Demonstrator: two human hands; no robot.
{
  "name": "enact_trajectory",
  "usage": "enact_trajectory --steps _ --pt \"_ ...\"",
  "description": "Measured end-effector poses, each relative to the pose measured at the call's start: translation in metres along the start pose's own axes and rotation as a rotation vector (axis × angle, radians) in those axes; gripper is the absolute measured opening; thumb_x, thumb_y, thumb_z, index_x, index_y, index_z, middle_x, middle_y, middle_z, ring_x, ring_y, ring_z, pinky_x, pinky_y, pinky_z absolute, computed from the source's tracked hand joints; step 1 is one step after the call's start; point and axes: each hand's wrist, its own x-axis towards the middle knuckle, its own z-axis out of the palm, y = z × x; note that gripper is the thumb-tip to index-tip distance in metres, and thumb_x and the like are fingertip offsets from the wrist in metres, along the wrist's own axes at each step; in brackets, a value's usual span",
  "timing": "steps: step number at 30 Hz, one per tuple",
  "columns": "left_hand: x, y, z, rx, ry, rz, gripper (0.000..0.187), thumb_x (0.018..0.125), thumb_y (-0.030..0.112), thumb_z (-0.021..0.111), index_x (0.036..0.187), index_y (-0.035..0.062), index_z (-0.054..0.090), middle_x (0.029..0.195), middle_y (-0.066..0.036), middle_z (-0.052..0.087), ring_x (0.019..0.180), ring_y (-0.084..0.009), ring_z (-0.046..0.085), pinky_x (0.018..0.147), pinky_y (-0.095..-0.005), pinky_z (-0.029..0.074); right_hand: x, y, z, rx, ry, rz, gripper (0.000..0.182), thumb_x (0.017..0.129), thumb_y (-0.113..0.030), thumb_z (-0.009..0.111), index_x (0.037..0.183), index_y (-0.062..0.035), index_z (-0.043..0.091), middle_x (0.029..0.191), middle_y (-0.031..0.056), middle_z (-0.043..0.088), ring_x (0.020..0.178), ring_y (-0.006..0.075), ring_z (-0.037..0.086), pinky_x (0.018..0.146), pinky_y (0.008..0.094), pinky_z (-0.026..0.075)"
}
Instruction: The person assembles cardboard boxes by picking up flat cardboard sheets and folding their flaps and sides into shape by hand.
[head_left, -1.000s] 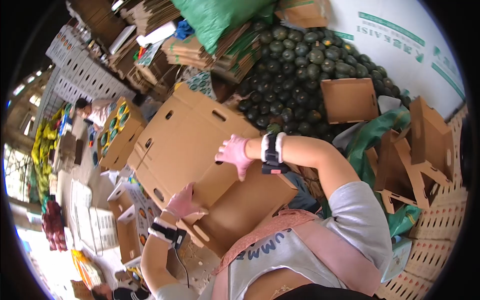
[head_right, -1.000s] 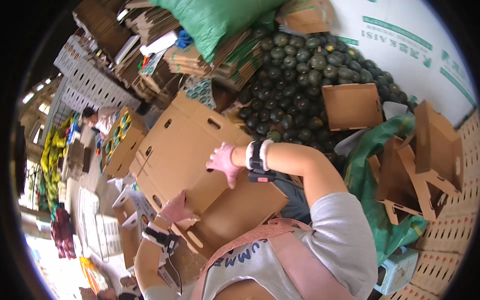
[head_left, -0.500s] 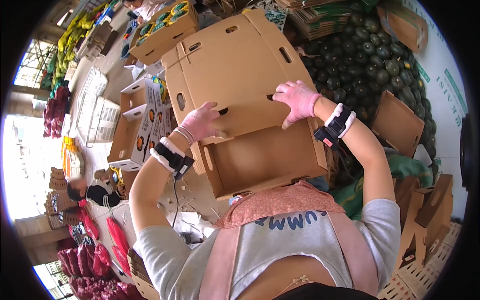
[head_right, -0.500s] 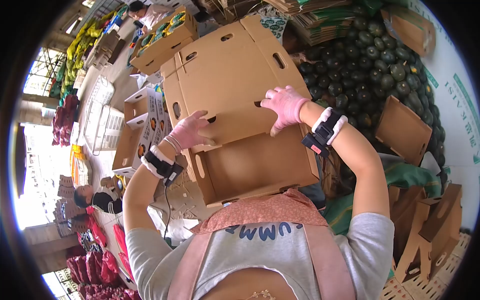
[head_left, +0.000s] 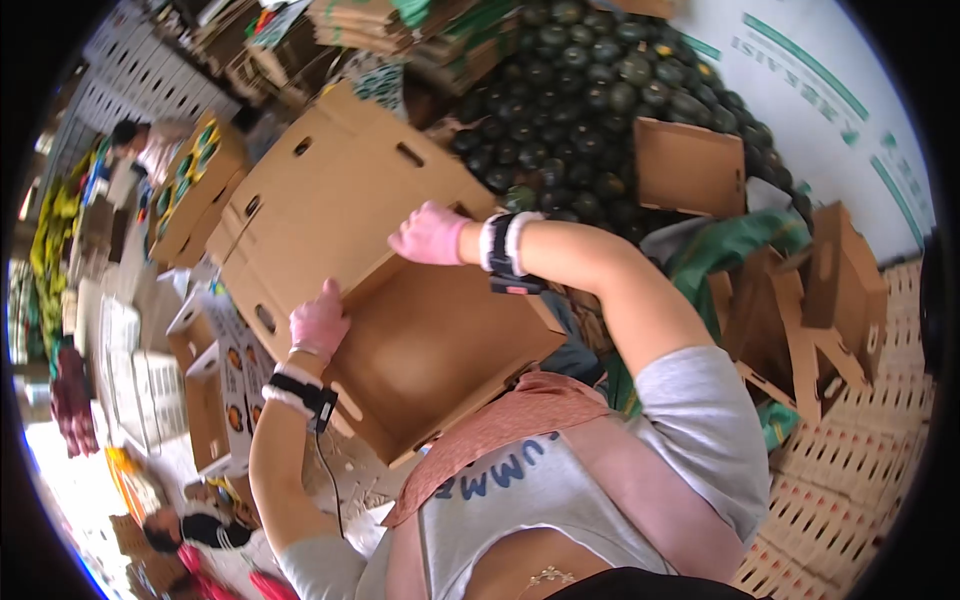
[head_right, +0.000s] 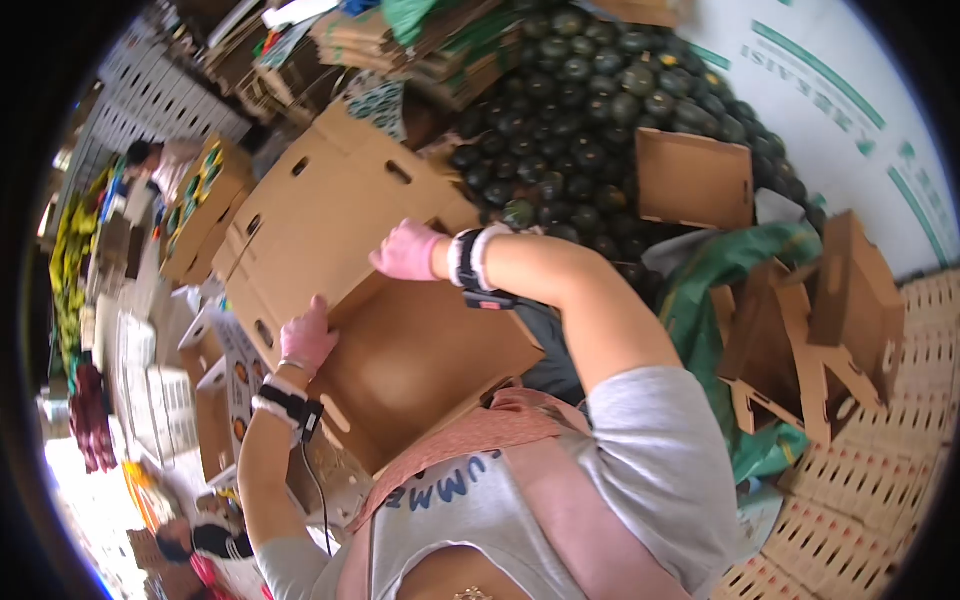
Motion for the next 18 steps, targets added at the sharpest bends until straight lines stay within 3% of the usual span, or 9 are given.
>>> enact_trajectory --steps 3,6,7,8,12,14,16,17,18 --pt "0.002 0.009 -0.02 0.045 -0.178 -0.113 0.061 0.073 0.031 0.07 0.119 0.0106 0.036 0.096 -0.014 0.063 0.088 -0.0354 0.061 0.072 -0.0457 0.049 -0.004 0.006 -0.003 0.051 -0.041 0.029 0.01 0.08 -0.016 0.051 0.083 -0.0084 0.057 0.072 0.0097 0.065 0.067 0.0268 0.065 0.056 0.0402 0.05" --pt "-0.024 -0.015 -0.043 -0.162 0.372 0.135 0.076 0.072 0.037 0.071 0.132 0.0104 0.032 0.108 -0.018 0.057 0.101 -0.0362 0.055 0.081 -0.0444 0.047 -0.03 0.035 -0.039 0.247 -0.164 0.195 0.014 0.081 -0.014 0.048 0.09 -0.011 0.059 0.081 0.0107 0.065 0.076 0.0314 0.065 0.063 0.0437 0.051" --pt "-0.03 -0.027 -0.041 -0.27 0.501 0.122 0.081 0.072 0.039 0.072 0.135 0.0091 0.03 0.112 -0.019 0.053 0.104 -0.0371 0.051 0.084 -0.0443 0.045 -0.048 0.05 -0.06 0.243 -0.292 0.374 0.018 0.082 -0.012 0.046 0.094 -0.0129 0.059 0.086 0.0103 0.065 0.081 0.0321 0.064 0.066 0.0422 0.051" --pt "-0.039 -0.039 -0.038 -0.372 0.633 0.099 0.087 0.071 0.042 0.072 0.139 0.0078 0.028 0.116 -0.021 0.05 0.106 -0.038 0.048 0.087 -0.0441 0.043 -0.079 0.072 -0.05 0.327 -0.194 0.531 0.02 0.08 -0.015 0.05 0.097 -0.0134 0.06 0.086 0.011 0.065 0.083 0.0318 0.063 0.068 0.0419 0.051" --pt "-0.085 -0.058 0.042 -0.201 0.46 -0.356 0.08 0.076 0.044 0.067 0.135 0.0018 0.032 0.123 -0.023 0.046 0.108 -0.0379 0.049 0.091 -0.0445 0.043 -0.236 0.135 -0.037 0.287 0.13 1.204 0.043 0.077 -0.025 0.065 0.116 -0.0102 0.056 0.108 0.0148 0.062 0.098 0.0315 0.06 0.083 0.0396 0.048" --pt "-0.109 -0.049 0.081 -0.355 0.164 -0.513 0.077 0.075 0.04 0.068 0.132 0.0 0.036 0.13 -0.023 0.041 0.114 -0.0371 0.046 0.094 -0.0423 0.042 -0.314 0.153 0.001 0.163 0.374 1.515 0.041 0.078 -0.021 0.065 0.115 -0.0082 0.053 0.109 0.0147 0.062 0.099 0.0301 0.06 0.084 0.0378 0.047" --pt "-0.121 -0.041 0.117 -0.798 0.193 -0.606 0.071 0.075 0.035 0.069 0.129 -0.0011 0.04 0.134 -0.022 0.038 0.119 -0.036 0.044 0.096 -0.0398 0.041 -0.308 0.137 -0.026 -0.006 0.232 1.84 0.051 0.079 -0.024 0.064 0.123 -0.0076 0.045 0.114 0.0189 0.057 0.104 0.0341 0.056 0.088 0.0414 0.045" --pt "-0.122 -0.032 0.119 -0.736 0.294 -0.619 0.07 0.075 0.034 0.069 0.128 -0.0016 0.041 0.135 -0.021 0.038 0.119 -0.0348 0.044 0.096 -0.0387 0.041 -0.274 0.113 -0.041 -0.199 0.119 1.924 0.063 0.077 -0.03 0.065 0.128 -0.0053 0.038 0.121 0.0236 0.049 0.11 0.0386 0.049 0.093 0.044 0.041" --pt "-0.123 -0.025 0.122 -0.674 0.392 -0.627 0.07 0.074 0.034 0.07 0.127 -0.002 0.042 0.136 -0.021 0.037 0.12 -0.0336 0.044 0.096 -0.0377 0.041 -0.272 0.112 -0.022 -0.198 0.133 1.79 0.072 0.075 -0.036 0.066 0.13 -0.0022 0.035 0.126 0.0249 0.043 0.112 0.0407 0.044 0.095 0.0458 0.038"
